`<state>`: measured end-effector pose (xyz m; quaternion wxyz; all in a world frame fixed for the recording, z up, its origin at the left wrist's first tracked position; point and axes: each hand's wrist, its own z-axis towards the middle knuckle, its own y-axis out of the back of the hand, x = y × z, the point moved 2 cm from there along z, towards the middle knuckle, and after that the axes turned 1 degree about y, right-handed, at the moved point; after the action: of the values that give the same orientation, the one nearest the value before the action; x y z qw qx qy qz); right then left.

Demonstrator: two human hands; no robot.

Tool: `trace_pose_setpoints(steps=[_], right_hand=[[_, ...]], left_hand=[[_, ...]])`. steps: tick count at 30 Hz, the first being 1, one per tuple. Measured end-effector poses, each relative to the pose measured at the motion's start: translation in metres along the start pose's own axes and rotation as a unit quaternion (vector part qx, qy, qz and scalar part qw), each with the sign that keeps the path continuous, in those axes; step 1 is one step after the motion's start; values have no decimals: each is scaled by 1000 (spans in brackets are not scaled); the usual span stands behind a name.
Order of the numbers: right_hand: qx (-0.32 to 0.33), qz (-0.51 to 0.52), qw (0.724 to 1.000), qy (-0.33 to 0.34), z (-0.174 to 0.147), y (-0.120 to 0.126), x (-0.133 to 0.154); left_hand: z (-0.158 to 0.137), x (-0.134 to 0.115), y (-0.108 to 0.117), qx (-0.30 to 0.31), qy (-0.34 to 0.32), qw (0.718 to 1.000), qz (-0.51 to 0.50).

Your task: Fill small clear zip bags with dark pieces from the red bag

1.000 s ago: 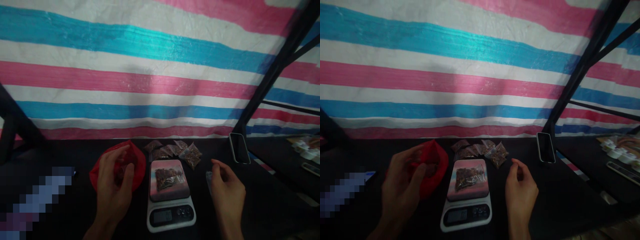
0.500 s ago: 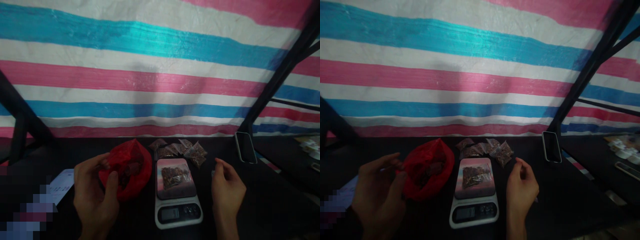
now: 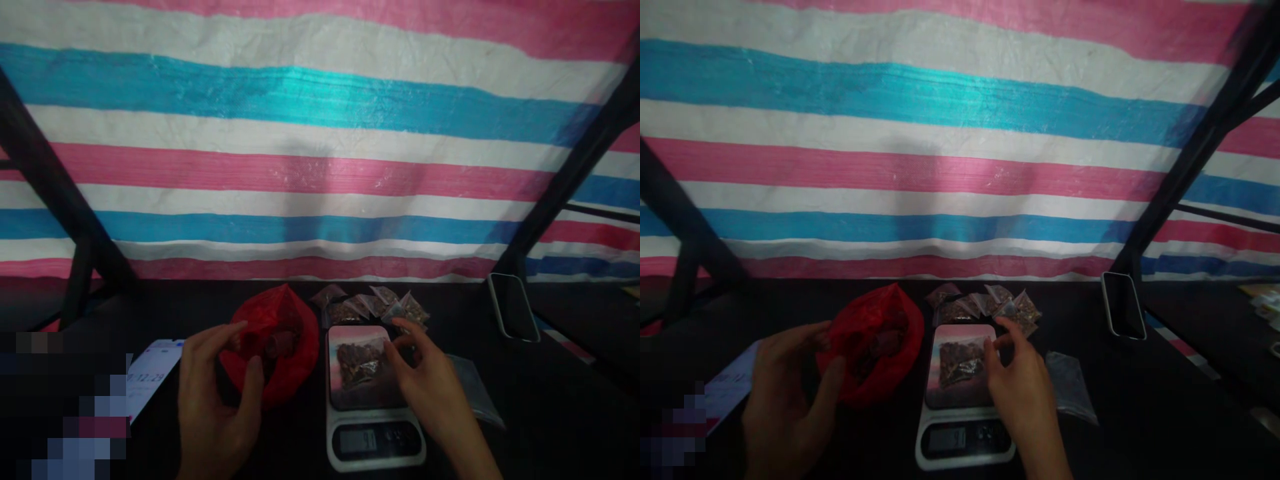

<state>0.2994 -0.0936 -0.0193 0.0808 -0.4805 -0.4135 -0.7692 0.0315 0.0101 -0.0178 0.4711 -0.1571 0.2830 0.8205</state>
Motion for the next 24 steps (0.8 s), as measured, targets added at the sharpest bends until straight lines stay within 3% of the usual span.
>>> trace_pose_setpoints(steps=[3, 6, 8, 10, 13, 16, 21, 24], right_hand=[[27, 44, 999, 18, -1, -6, 0], [17, 102, 993, 62, -4, -8, 17], [23, 138, 986, 91, -10, -10, 38], [52, 153, 980, 120, -21, -13, 63], [106, 123, 968, 191, -43, -17, 98], [139, 86, 953, 255, -58, -22, 121], [83, 57, 957, 272, -44, -49, 134], [157, -64, 936, 308, -22, -84, 128]], left_hand=[[0, -13, -3, 13, -55, 998, -2], [-13, -25, -14, 88, -53, 994, -27], [-30, -32, -26, 173, -18, 984, -40], [-50, -39, -37, 205, 14, 976, -74], [-73, -43, -46, 161, 118, 970, -141], [-74, -36, -41, 140, 204, 948, -199], [-36, 0, 7, 75, 274, 934, -217], [-21, 24, 34, 19, 310, 939, -147]])
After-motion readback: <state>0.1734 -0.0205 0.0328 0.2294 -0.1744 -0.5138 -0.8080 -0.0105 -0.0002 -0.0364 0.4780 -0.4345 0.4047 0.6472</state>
